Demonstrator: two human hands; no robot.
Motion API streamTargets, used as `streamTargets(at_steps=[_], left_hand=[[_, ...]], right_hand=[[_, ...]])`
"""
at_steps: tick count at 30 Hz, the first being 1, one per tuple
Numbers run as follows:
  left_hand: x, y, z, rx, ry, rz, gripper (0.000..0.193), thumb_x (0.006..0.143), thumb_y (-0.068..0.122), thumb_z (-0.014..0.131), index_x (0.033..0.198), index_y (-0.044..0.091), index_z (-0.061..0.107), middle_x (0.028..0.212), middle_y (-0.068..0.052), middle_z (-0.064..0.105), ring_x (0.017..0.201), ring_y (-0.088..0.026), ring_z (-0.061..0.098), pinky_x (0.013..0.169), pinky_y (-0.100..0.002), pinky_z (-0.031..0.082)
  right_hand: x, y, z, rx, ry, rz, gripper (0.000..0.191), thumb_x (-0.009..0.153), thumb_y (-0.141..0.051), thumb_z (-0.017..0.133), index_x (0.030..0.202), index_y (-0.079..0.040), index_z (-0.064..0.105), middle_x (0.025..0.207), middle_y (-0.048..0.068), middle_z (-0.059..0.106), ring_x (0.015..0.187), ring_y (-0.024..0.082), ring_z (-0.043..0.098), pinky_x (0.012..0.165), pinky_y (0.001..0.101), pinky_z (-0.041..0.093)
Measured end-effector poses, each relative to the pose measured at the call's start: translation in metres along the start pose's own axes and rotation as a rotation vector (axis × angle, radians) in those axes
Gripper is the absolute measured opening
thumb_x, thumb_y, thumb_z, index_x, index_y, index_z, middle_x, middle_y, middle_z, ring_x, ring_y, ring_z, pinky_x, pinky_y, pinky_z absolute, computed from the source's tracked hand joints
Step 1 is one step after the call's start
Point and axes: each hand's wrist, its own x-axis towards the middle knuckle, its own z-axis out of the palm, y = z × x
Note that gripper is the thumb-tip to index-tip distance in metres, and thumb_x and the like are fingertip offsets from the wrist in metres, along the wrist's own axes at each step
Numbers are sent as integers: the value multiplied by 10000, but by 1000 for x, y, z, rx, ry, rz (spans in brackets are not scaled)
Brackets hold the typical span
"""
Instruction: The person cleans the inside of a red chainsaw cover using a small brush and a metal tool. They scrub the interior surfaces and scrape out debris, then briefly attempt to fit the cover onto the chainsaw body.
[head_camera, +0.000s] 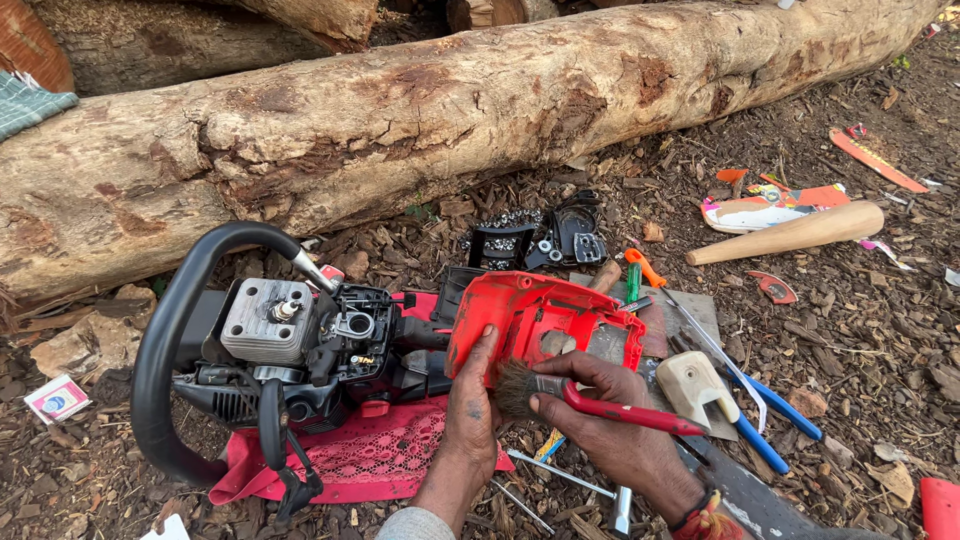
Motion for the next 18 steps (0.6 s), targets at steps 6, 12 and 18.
streamTargets(at_steps=[6, 12, 18], left_hand=[[-2, 5, 4, 103, 12, 5, 628, 887, 600, 493, 1370, 209, 585, 1228, -25, 712, 1073, -158, 707, 831, -441, 615], [-1, 1, 3, 51, -33, 41, 631, 894, 581, 544, 1383, 186, 594, 1229, -49, 720, 1069, -200, 716, 808, -421, 624], [3, -3, 4, 62, -29, -2, 618, 881, 572, 552, 1388, 223, 595, 1217, 11, 724, 1032, -137, 731, 791, -362, 622]], right_hand=[[1, -6, -16, -121, 86, 69, 294, 791, -231, 813, 1046, -91, 770, 735, -6, 752, 666, 57, 671, 607, 260, 557], [-3, -5, -9, -159, 65, -60, 289, 784, -227, 825, 1032, -86, 781, 659, -3, 685, 600, 52, 605, 542, 249, 522], [-6, -1, -2, -74, 79, -60, 348, 785, -212, 834, 1106, -97, 769, 612, -11, 659, 563, 21, 572, 498, 227, 475]])
